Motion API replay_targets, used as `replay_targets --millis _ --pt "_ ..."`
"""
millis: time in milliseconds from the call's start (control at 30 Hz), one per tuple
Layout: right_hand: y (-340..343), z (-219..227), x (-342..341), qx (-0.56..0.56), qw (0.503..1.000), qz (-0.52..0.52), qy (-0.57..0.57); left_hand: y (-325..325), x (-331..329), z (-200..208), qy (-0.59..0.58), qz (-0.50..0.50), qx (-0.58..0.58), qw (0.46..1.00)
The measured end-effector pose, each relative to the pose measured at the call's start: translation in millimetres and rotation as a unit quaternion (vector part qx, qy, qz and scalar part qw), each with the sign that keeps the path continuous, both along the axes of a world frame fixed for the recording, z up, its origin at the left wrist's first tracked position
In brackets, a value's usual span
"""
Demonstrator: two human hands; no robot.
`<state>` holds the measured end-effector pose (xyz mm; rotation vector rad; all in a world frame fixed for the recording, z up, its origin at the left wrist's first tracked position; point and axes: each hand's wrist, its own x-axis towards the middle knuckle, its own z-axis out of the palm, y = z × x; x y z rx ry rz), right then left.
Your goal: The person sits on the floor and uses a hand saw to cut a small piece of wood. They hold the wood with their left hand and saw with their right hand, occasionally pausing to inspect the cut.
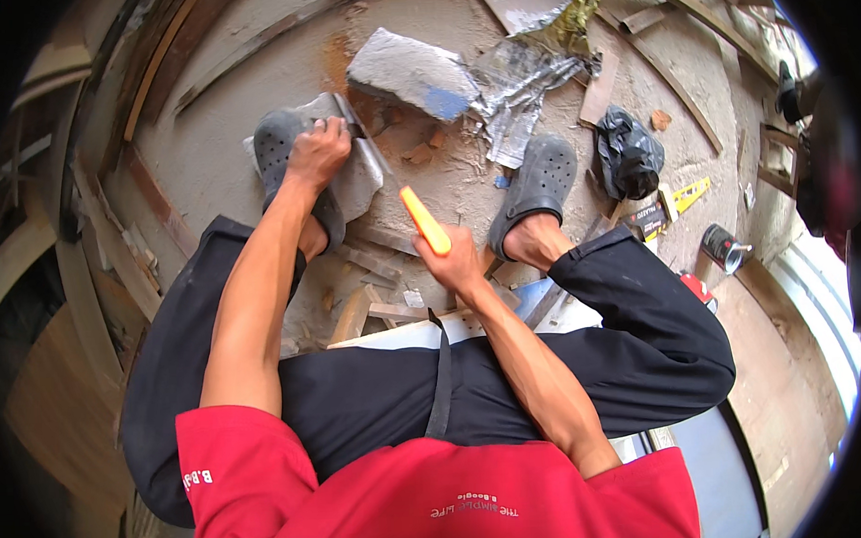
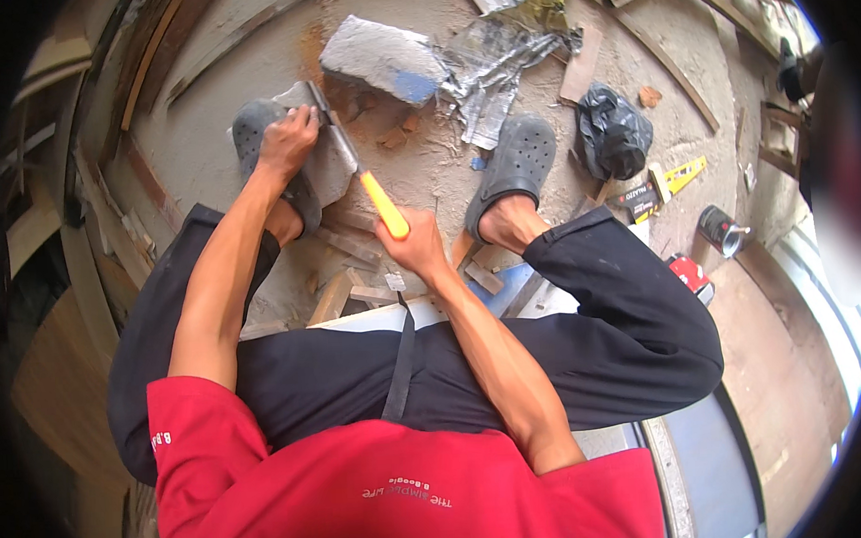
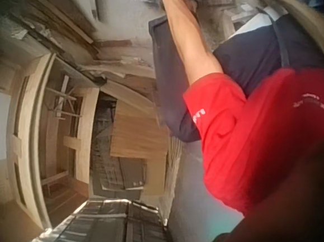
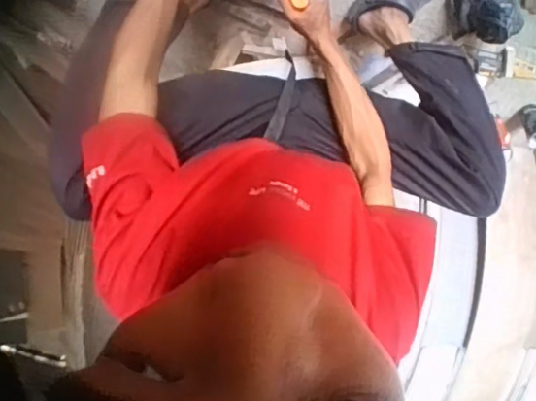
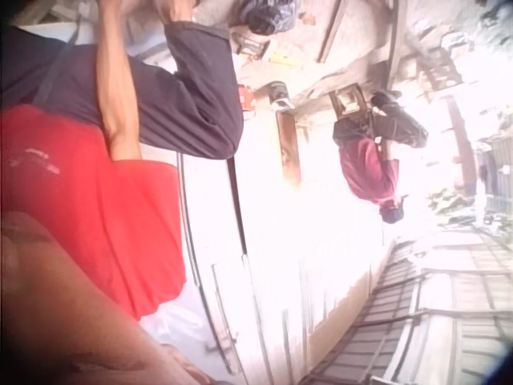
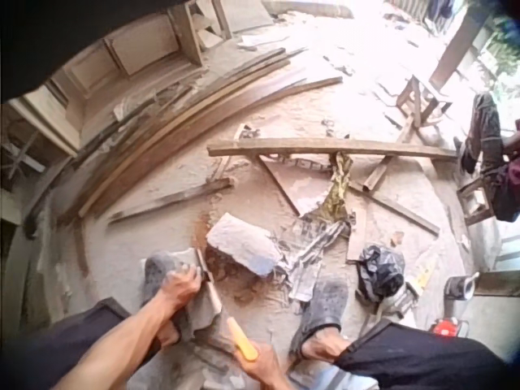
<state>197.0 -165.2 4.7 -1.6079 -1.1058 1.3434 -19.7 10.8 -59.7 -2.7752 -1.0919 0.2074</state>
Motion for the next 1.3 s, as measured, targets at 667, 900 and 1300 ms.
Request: replay_targets --millis 667,900,1300 --pt "11.7 -20.7 -1.8 -0.06 0.997 0.041 0.007 -2.1 0.8 -13.7 -0.022 -0.009 0.01 1.0" --pt "-10.8 -16.5 7.3 -0.064 0.997 0.034 0.041 -4.2 -6.3 -14.6 -0.033 0.006 0.0 0.999" --pt "22.0 -28.5 -0.8 -0.089 0.993 0.013 0.079 -2.2 -2.9 -15.6 -0.051 0.014 0.008 0.999"
